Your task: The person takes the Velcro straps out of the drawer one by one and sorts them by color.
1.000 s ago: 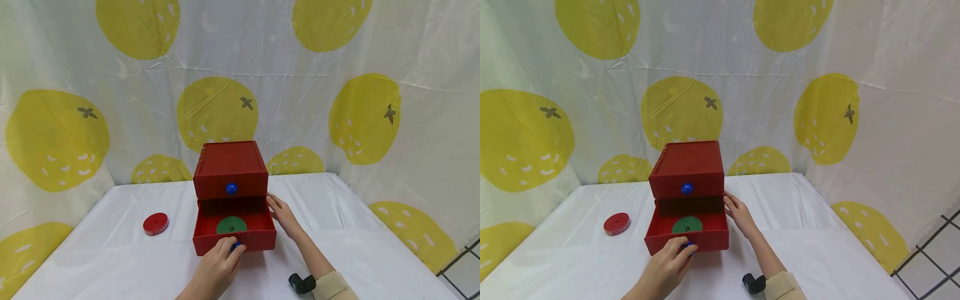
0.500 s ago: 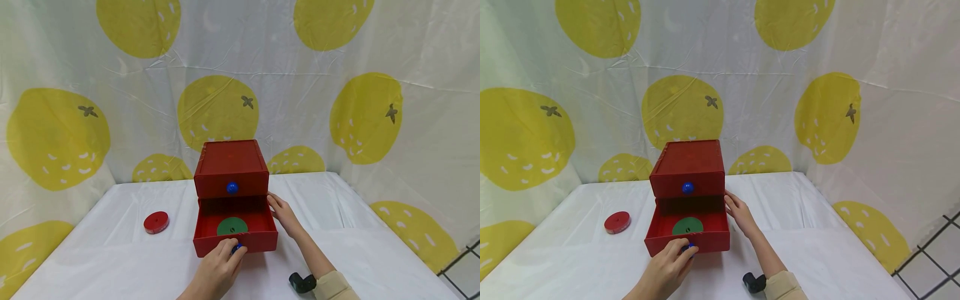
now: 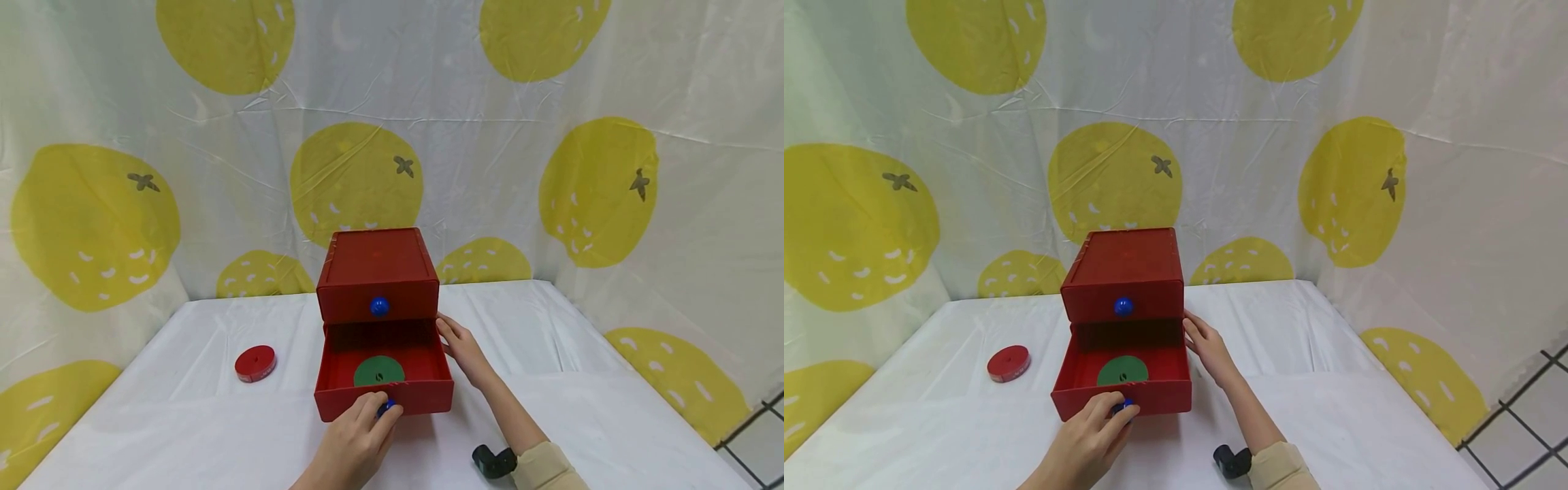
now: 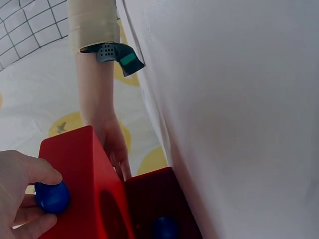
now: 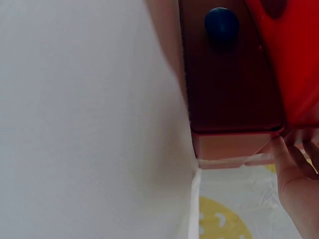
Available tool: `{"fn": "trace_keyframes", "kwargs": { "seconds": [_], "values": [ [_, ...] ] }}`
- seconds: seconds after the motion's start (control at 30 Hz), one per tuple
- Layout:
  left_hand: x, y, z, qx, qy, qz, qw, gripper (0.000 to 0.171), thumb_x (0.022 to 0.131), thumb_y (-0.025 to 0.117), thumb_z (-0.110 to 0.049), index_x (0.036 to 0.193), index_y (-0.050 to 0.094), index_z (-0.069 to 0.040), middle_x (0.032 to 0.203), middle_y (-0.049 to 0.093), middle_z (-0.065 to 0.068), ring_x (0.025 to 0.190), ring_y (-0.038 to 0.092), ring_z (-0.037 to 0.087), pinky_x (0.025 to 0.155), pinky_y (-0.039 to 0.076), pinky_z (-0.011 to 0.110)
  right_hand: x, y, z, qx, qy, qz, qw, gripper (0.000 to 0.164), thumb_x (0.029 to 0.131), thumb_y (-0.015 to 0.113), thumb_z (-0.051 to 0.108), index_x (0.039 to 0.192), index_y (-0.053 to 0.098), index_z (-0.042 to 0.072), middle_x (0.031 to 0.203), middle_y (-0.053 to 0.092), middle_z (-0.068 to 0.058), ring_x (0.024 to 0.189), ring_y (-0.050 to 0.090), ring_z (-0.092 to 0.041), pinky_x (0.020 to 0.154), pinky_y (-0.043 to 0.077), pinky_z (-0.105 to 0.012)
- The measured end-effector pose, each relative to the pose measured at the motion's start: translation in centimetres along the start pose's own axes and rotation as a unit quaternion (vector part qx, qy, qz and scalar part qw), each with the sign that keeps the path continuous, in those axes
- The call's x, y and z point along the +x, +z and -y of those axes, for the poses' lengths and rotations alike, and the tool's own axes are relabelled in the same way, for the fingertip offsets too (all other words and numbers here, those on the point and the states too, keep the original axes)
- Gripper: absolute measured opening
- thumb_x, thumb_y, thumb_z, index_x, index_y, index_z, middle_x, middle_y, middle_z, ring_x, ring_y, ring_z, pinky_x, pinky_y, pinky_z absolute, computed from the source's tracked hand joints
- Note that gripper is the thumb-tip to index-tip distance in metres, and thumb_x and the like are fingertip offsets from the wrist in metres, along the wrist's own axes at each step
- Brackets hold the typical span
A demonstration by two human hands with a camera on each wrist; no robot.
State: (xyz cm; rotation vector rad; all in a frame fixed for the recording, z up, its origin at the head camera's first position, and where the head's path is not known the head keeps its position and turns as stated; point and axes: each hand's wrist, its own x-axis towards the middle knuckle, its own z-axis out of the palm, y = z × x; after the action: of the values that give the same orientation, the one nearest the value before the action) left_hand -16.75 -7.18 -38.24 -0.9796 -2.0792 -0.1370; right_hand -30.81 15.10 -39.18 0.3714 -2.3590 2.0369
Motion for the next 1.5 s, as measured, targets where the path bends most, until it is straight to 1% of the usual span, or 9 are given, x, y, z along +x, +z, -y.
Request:
{"fn": "trace_keyframes", "kwargs": {
  "seconds": [0.1,0.27,0.43,0.57,0.7,0.87,1.17,1.37,1.5],
  "values": [
    [0.1,-0.1,0.1,0.000,0.006,-0.019,0.9998,0.023,0.086,0.059,-0.032,0.101,0.064,-0.016,0.096,0.060,0.003,0.085,0.058,0.010,0.072,0.054,0.020,0.1,0.0,0.0,-0.002,0.000,-0.001,1.000,0.056,0.095,0.040,0.040,0.139,0.034,0.005,0.143,0.036,-0.017,0.131,0.036,-0.033,0.099,0.041,-0.044],
    [0.6,-0.4,0.2,-0.010,0.017,-0.065,0.9977,0.034,0.096,0.035,-0.034,0.103,0.062,-0.015,0.097,0.058,0.003,0.084,0.058,0.010,0.074,0.054,0.020,0.1,0.0,0.1,-0.002,-0.002,-0.006,1.000,0.056,0.095,0.040,0.039,0.139,0.035,0.005,0.143,0.037,-0.016,0.131,0.036,-0.032,0.099,0.041,-0.044],
    [1.2,-1.1,0.6,-0.030,0.019,-0.087,0.9955,0.035,0.095,0.037,-0.036,0.108,0.061,-0.014,0.100,0.058,0.003,0.086,0.058,0.011,0.075,0.054,0.021,0.0,0.1,0.1,0.005,-0.002,-0.004,1.000,0.056,0.095,0.041,0.038,0.139,0.034,0.004,0.142,0.037,-0.017,0.131,0.037,-0.032,0.099,0.041,-0.044],
    [1.8,-1.5,1.2,-0.042,0.014,-0.090,0.9949,0.031,0.092,0.048,-0.035,0.110,0.061,-0.013,0.103,0.057,0.004,0.089,0.058,0.012,0.076,0.054,0.023,-0.1,0.1,0.0,0.003,-0.002,-0.003,1.000,0.056,0.095,0.041,0.038,0.139,0.034,0.004,0.143,0.037,-0.017,0.131,0.037,-0.032,0.099,0.041,-0.044],
    [2.5,-1.8,1.8,-0.077,0.002,-0.073,0.9943,0.035,0.086,0.061,-0.030,0.116,0.058,-0.014,0.110,0.055,0.005,0.097,0.057,0.014,0.078,0.054,0.024,-0.1,0.0,0.0,-0.002,-0.004,-0.005,1.000,0.056,0.095,0.040,0.039,0.139,0.035,0.005,0.143,0.037,-0.017,0.131,0.036,-0.032,0.099,0.041,-0.044],
    [3.2,-1.9,2.8,-0.103,0.013,-0.061,0.9927,0.039,0.083,0.064,-0.030,0.119,0.055,-0.015,0.118,0.053,0.004,0.105,0.055,0.015,0.083,0.052,0.025,0.0,0.0,-0.1,0.004,-0.008,-0.004,1.000,0.055,0.095,0.040,0.038,0.139,0.035,0.005,0.142,0.037,-0.017,0.131,0.036,-0.032,0.099,0.041,-0.044],
    [3.8,-2.1,5.0,-0.112,0.037,-0.007,0.9930,0.032,0.095,0.043,-0.032,0.120,0.055,-0.017,0.126,0.051,0.003,0.118,0.049,0.017,0.090,0.049,0.030,0.1,0.0,-0.3,0.002,-0.007,0.000,1.000,0.054,0.096,0.040,0.038,0.139,0.036,0.005,0.142,0.038,-0.016,0.131,0.037,-0.032,0.099,0.041,-0.043],
    [4.2,-1.9,6.7,-0.135,0.028,0.027,0.9900,0.039,0.084,0.061,-0.017,0.122,0.055,-0.017,0.126,0.052,0.004,0.118,0.050,0.018,0.089,0.050,0.030,0.1,-0.1,-0.2,-0.002,-0.008,0.004,1.000,0.055,0.096,0.040,0.039,0.139,0.034,0.005,0.143,0.036,-0.017,0.131,0.037,-0.033,0.099,0.042,-0.043],
    [4.2,-1.8,7.7,-0.155,0.014,0.083,0.9843,0.046,0.079,0.069,-0.014,0.122,0.055,-0.018,0.126,0.053,0.005,0.117,0.050,0.018,0.087,0.051,0.029,0.0,0.0,-0.2,-0.001,-0.007,-0.001,1.000,0.055,0.095,0.040,0.039,0.139,0.035,0.005,0.142,0.037,-0.017,0.130,0.037,-0.033,0.098,0.042,-0.043]
  ]
}}
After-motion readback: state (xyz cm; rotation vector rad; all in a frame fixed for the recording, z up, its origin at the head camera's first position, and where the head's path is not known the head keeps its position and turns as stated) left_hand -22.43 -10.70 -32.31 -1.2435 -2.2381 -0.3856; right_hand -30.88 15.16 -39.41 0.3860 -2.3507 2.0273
